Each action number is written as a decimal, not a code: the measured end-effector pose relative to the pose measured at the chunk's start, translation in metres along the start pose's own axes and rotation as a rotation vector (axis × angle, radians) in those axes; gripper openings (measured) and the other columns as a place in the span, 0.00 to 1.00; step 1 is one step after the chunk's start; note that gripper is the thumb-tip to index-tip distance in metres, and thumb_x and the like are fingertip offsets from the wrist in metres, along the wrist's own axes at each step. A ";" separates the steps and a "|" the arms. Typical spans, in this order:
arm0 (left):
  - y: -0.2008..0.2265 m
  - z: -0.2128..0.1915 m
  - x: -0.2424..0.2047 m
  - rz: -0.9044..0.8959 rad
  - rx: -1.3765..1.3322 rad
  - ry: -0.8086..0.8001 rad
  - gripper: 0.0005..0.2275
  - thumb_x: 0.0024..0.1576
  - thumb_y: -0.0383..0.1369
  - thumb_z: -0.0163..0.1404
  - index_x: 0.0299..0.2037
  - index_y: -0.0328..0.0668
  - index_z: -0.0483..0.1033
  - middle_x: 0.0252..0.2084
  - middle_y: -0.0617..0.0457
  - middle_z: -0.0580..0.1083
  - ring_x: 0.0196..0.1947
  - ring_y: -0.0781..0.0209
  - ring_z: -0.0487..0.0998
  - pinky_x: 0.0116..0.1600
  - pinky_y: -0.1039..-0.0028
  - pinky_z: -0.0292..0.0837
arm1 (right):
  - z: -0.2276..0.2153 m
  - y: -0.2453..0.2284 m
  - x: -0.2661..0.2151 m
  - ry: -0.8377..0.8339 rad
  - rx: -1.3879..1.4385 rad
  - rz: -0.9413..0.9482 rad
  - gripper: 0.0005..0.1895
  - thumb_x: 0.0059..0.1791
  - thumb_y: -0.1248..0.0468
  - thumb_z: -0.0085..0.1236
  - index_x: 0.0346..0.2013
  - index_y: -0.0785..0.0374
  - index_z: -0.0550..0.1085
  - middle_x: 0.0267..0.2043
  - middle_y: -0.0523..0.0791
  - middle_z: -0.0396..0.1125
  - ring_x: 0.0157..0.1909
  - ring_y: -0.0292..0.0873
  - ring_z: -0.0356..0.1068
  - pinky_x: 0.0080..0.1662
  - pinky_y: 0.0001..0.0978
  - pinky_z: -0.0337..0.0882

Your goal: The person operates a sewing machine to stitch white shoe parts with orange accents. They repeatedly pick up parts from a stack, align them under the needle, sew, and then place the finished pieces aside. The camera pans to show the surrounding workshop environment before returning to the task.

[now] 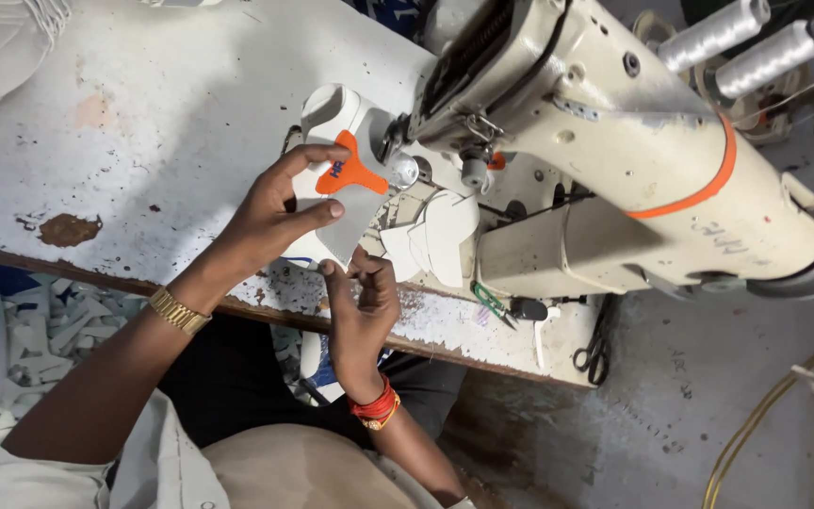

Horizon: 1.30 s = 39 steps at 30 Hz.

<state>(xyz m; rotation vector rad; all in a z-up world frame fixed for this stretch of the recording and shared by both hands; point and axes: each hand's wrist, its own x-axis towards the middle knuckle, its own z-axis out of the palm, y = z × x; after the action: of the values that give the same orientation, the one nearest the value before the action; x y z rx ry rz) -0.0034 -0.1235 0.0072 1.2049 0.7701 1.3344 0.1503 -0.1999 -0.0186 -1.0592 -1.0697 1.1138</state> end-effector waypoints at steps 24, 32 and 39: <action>-0.015 -0.002 0.113 0.017 0.367 0.106 0.33 0.59 0.25 0.56 0.73 0.38 0.52 0.74 0.40 0.59 0.73 0.51 0.62 0.66 0.66 0.66 | -0.020 -0.001 0.088 0.025 0.029 -0.110 0.10 0.54 0.76 0.54 0.51 0.71 0.72 0.36 0.41 0.69 0.41 0.32 0.70 0.50 0.24 0.72; -0.026 -0.011 0.165 0.039 0.214 -0.371 0.33 0.60 0.29 0.58 0.75 0.52 0.58 0.71 0.47 0.70 0.65 0.59 0.74 0.64 0.72 0.76 | -0.123 0.010 0.081 0.185 -1.102 -0.321 0.16 0.52 0.66 0.60 0.53 0.68 0.74 0.53 0.53 0.72 0.55 0.52 0.72 0.55 0.42 0.71; -0.028 0.000 0.110 0.209 0.523 0.246 0.28 0.66 0.34 0.58 0.74 0.49 0.58 0.56 0.50 0.76 0.42 0.66 0.79 0.47 0.76 0.78 | -0.125 0.023 0.089 0.052 -1.348 -0.220 0.26 0.47 0.64 0.64 0.58 0.68 0.70 0.59 0.55 0.66 0.61 0.60 0.63 0.61 0.48 0.62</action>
<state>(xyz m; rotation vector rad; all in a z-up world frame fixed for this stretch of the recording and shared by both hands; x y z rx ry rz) 0.0212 -0.0130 0.0044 1.5792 1.2511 1.5221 0.2801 -0.1220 -0.0516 -1.8849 -1.8850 0.0383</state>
